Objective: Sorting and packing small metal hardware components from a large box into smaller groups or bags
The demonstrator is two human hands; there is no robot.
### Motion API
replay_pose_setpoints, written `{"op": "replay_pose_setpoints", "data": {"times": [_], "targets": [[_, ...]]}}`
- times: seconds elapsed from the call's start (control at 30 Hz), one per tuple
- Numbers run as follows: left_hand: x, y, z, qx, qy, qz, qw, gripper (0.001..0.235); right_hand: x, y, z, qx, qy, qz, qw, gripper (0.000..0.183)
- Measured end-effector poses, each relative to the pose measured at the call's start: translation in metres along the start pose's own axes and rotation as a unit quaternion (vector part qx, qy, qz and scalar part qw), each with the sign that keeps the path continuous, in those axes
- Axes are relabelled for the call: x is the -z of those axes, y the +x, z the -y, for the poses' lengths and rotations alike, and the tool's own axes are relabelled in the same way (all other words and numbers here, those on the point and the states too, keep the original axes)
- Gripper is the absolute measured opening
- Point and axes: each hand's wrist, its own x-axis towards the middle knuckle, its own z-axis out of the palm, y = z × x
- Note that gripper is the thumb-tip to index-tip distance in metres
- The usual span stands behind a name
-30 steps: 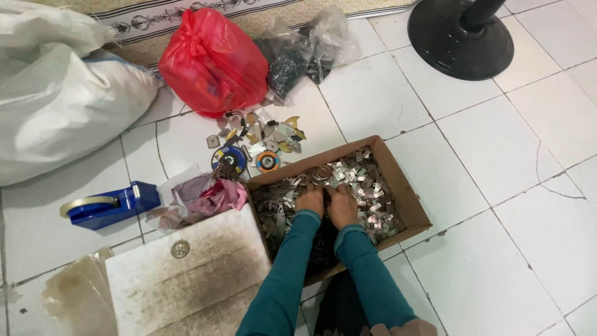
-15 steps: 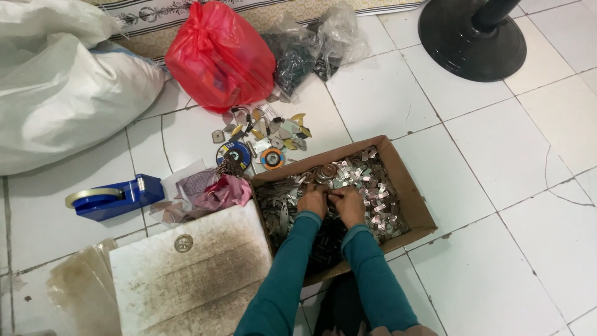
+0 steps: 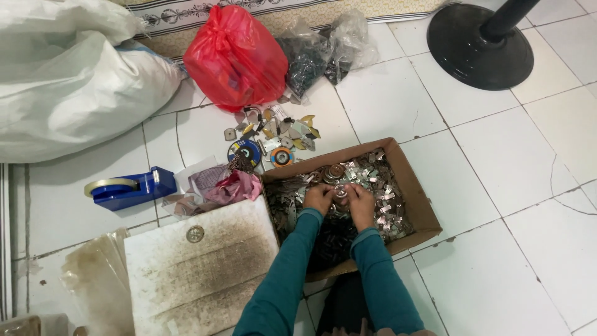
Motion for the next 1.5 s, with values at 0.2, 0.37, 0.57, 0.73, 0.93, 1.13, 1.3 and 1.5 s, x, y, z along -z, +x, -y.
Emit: {"op": "replay_pose_setpoints", "data": {"times": [0.2,0.37,0.57,0.73,0.93,1.13,1.3,1.5], "targets": [[-0.006,0.012,0.019,0.040,-0.140,-0.013,0.989,0.031,-0.006,0.005,-0.011,-0.007,0.083,0.005,0.997,0.023],[0.017,-0.018,-0.006,0.066,-0.091,-0.018,0.994,0.039,0.002,-0.001,0.006,-0.042,0.107,-0.020,0.993,0.018],[0.032,-0.037,-0.034,0.027,-0.006,-0.048,0.998,0.046,0.001,0.001,0.003,-0.022,0.133,0.000,0.991,0.018],[0.032,-0.042,-0.032,0.008,-0.042,-0.081,0.996,0.033,-0.010,-0.003,0.007,-0.012,0.135,0.045,0.990,0.022],[0.107,-0.117,-0.044,0.020,-0.110,-0.204,0.973,0.022,-0.058,-0.037,0.054,-0.047,0.202,0.081,0.975,0.022],[0.193,-0.200,0.035,0.056,-0.187,-0.340,0.920,0.022,-0.143,-0.109,0.119,0.028,0.081,0.165,0.983,0.025],[0.236,-0.249,0.098,0.113,-0.148,-0.388,0.903,0.026,-0.216,-0.152,0.112,0.089,-0.030,0.238,0.967,0.024],[0.251,-0.252,0.123,0.177,-0.038,-0.332,0.926,0.023,-0.251,-0.170,0.115,0.095,-0.143,0.225,0.959,0.025]]}}
